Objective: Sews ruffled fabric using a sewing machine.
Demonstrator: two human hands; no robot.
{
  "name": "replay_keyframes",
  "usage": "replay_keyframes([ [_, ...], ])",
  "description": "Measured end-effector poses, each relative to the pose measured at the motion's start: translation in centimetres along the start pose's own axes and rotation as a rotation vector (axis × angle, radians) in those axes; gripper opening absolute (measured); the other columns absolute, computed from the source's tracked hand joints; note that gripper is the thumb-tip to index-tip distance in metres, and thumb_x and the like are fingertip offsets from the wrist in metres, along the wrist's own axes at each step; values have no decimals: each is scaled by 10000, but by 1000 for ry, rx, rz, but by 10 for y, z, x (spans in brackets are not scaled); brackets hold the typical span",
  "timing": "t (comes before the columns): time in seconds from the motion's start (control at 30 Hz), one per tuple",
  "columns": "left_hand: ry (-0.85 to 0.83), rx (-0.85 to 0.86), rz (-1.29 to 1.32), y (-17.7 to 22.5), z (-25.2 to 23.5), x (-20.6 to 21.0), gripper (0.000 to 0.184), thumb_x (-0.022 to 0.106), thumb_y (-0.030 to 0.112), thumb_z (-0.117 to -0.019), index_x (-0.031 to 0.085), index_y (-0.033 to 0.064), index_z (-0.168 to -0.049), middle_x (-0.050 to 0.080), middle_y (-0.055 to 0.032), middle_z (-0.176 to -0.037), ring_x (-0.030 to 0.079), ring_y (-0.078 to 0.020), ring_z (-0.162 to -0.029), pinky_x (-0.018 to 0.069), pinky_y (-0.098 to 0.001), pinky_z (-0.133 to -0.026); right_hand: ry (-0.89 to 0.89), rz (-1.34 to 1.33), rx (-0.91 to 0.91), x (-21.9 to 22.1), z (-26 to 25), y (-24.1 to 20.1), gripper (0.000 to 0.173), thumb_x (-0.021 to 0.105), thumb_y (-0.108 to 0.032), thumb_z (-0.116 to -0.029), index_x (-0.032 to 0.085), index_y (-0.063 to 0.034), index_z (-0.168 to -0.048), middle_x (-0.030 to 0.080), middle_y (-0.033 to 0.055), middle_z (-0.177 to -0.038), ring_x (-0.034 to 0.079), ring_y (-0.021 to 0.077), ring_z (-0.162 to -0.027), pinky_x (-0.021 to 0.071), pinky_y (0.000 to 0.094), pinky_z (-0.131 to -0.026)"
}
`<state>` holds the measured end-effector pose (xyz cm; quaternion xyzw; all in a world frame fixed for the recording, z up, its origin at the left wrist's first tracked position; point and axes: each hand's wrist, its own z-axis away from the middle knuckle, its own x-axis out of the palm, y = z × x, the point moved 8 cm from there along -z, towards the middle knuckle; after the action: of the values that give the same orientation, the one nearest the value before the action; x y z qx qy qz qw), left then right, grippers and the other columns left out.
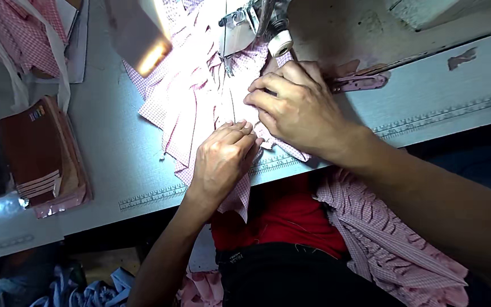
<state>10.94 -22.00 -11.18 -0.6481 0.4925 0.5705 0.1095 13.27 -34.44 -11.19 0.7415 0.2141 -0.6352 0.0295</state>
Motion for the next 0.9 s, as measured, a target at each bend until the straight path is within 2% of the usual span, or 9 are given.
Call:
replay_keyframes([
  [0.17, 1, 38, -4, -10, -3, 0, 209, 631, 188, -1012, 808, 82, -1042, 766, -72, -1177, 692, -215, -1201, 510, -387, -1103, 12, 39, 40, 2, -9, 7, 307, 430, -207, -1065, 705, -136, -1181, 644, 119, -1294, 560, 388, -1191, 380, 582, -962],
  [0.3, 33, 140, -27, -24, -11, -1, 203, 635, 202, -1016, 812, 109, -1055, 773, -46, -1166, 693, -210, -1198, 512, -374, -1091, 28, 35, 100, 5, -23, 16, 309, 429, -207, -1067, 696, -121, -1197, 637, 152, -1289, 554, 412, -1230, 404, 606, -958],
  [0.33, 32, 161, -21, -29, -14, -2, 204, 641, 217, -1018, 812, 114, -1060, 774, -42, -1162, 691, -213, -1202, 508, -382, -1099, 40, 42, 113, 5, -27, 19, 305, 431, -203, -1061, 693, -119, -1194, 640, 165, -1284, 558, 423, -1237, 427, 606, -944],
  [0.47, 14, 210, 8, -48, -24, -4, 211, 659, 264, -1015, 807, 136, -1093, 770, -24, -1176, 673, -229, -1224, 439, -469, -1153, 69, 95, 166, 4, -37, 27, 325, 414, -206, -1067, 683, -109, -1222, 635, 208, -1292, 533, 444, -1293, 404, 614, -998],
  [0.53, -1, 221, 4, -54, -30, -6, 228, 649, 283, -1021, 804, 150, -1123, 765, -15, -1189, 663, -231, -1231, 412, -481, -1164, 119, 132, 170, -11, -35, 18, 293, 444, -190, -1065, 681, -90, -1205, 643, 229, -1252, 538, 462, -1266, 397, 609, -1011],
  [0.6, -12, 238, 10, -57, -33, -7, 244, 629, 291, -1030, 802, 153, -1132, 762, -21, -1194, 655, -239, -1225, 399, -471, -1159, 198, 73, 118, -25, -23, -4, 284, 473, -161, -1050, 707, -81, -1190, 683, 187, -1220, 596, 403, -1203, 441, 550, -1006],
  [0.7, -2, 267, 37, -59, -34, -9, 233, 632, 277, -1019, 808, 144, -1096, 743, -74, -1139, 625, -274, -1191, 428, -440, -1085, 217, -119, 38, -11, -9, -18, 253, 514, -135, -1046, 738, -62, -1141, 714, 113, -1137, 644, 286, -1098, 503, 384, -964],
  [0.83, -71, 316, 52, -65, -36, -11, 301, 642, 383, -1005, 794, 172, -1157, 720, -92, -1161, 594, -294, -1219, 431, -452, -1074, 190, -202, 95, 4, -3, -3, 236, 557, -194, -1038, 751, -73, -1097, 715, 96, -1139, 638, 264, -1091, 502, 359, -948],
  [0.9, -105, 355, 47, -68, -37, -12, 324, 620, 403, -1011, 787, 177, -1173, 727, -83, -1151, 611, -287, -1184, 438, -453, -1055, 186, -246, 84, 3, -1, -1, 223, 586, -201, -1026, 769, -92, -1092, 718, 88, -1124, 633, 255, -1074, 492, 360, -937],
])
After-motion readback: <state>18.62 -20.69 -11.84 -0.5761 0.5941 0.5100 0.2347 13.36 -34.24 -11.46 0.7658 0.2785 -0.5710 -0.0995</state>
